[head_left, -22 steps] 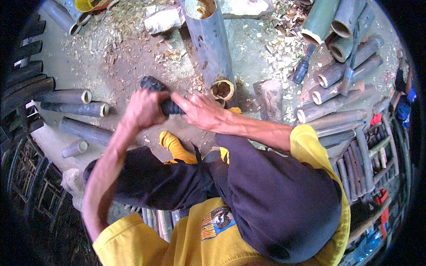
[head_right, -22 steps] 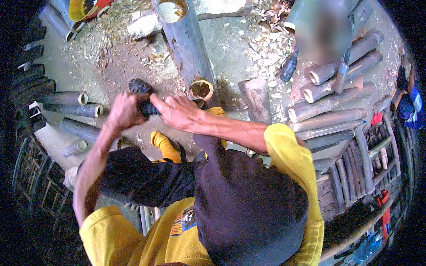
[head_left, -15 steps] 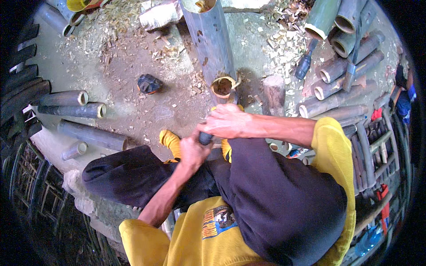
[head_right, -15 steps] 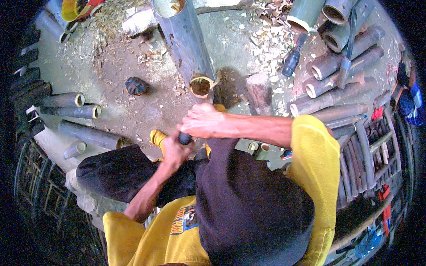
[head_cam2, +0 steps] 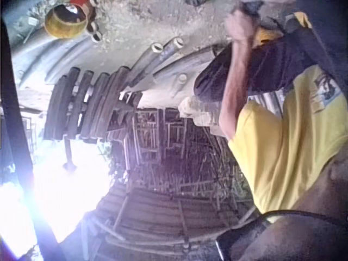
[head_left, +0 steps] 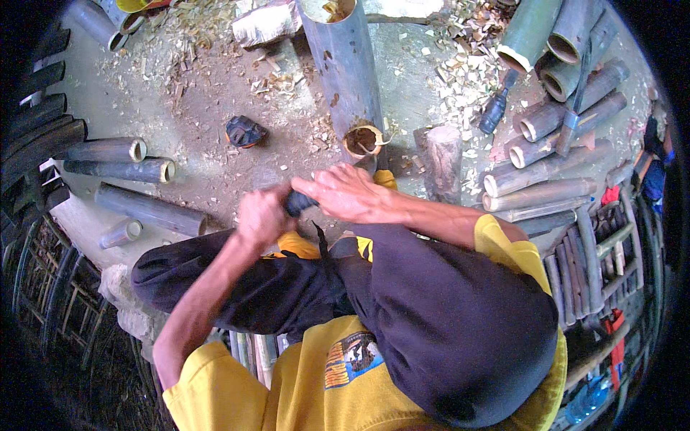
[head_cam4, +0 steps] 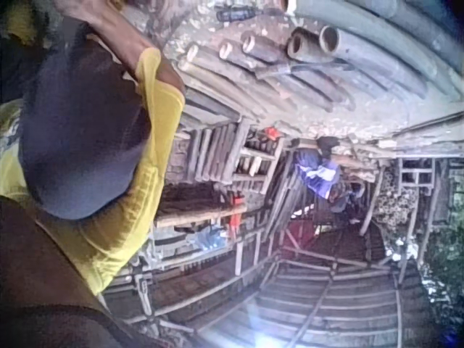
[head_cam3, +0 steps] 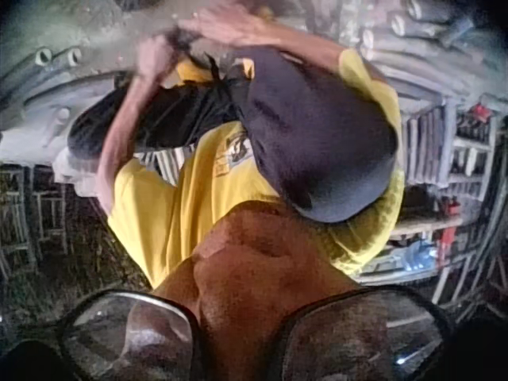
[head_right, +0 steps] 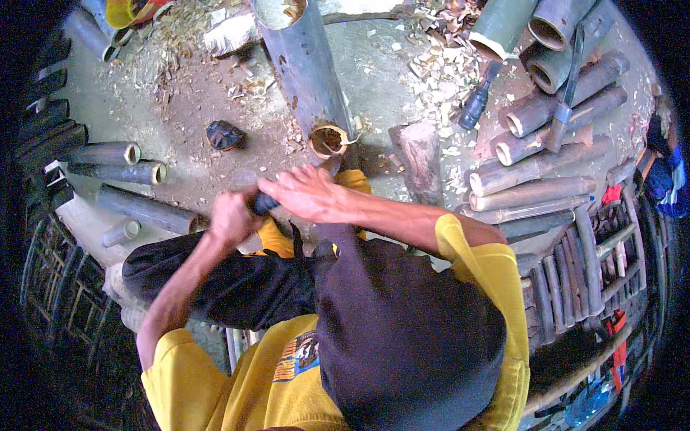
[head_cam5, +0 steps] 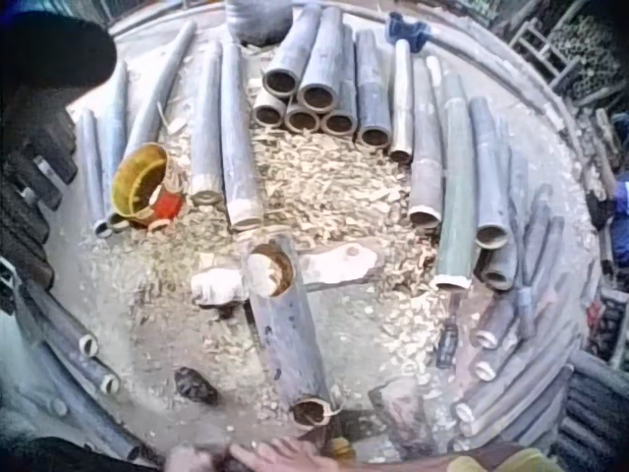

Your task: The person uses a saw to cut notches into bamboo poles and then uses a drawknife to shave and smooth the interior of the holes. They move and position different bamboo poles on a wooden support.

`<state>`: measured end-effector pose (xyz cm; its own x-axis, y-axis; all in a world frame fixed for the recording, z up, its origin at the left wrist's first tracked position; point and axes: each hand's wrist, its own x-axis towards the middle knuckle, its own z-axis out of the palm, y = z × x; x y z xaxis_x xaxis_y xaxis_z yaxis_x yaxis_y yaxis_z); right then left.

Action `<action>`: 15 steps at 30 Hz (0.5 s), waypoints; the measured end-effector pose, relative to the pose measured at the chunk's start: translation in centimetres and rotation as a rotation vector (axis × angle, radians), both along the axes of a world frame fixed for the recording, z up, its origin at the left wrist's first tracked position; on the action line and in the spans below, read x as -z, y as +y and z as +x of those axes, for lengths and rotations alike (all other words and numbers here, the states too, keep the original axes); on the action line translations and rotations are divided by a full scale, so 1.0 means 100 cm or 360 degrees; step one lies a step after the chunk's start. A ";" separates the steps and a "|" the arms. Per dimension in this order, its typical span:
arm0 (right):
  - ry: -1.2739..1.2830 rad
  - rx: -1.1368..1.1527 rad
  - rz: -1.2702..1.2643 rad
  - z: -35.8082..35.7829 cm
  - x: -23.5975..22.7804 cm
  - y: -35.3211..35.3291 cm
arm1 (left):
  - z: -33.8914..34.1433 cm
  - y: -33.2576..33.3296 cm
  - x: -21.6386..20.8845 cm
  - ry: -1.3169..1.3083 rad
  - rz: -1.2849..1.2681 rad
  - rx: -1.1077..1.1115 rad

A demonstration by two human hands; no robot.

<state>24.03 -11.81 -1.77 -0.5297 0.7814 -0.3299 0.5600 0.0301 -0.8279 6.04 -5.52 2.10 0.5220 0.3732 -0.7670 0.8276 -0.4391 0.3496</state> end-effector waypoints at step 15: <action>0.0057 -0.0255 -0.0196 0.009 -0.004 0.015 | 0.007 -0.002 -0.011 0.0042 0.0065 -0.0126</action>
<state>24.88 -10.33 -1.37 -0.6572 0.6408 -0.3968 0.5265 0.0137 -0.8500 6.77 -5.76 3.17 0.4694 0.4439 -0.7633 0.8690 -0.3854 0.3103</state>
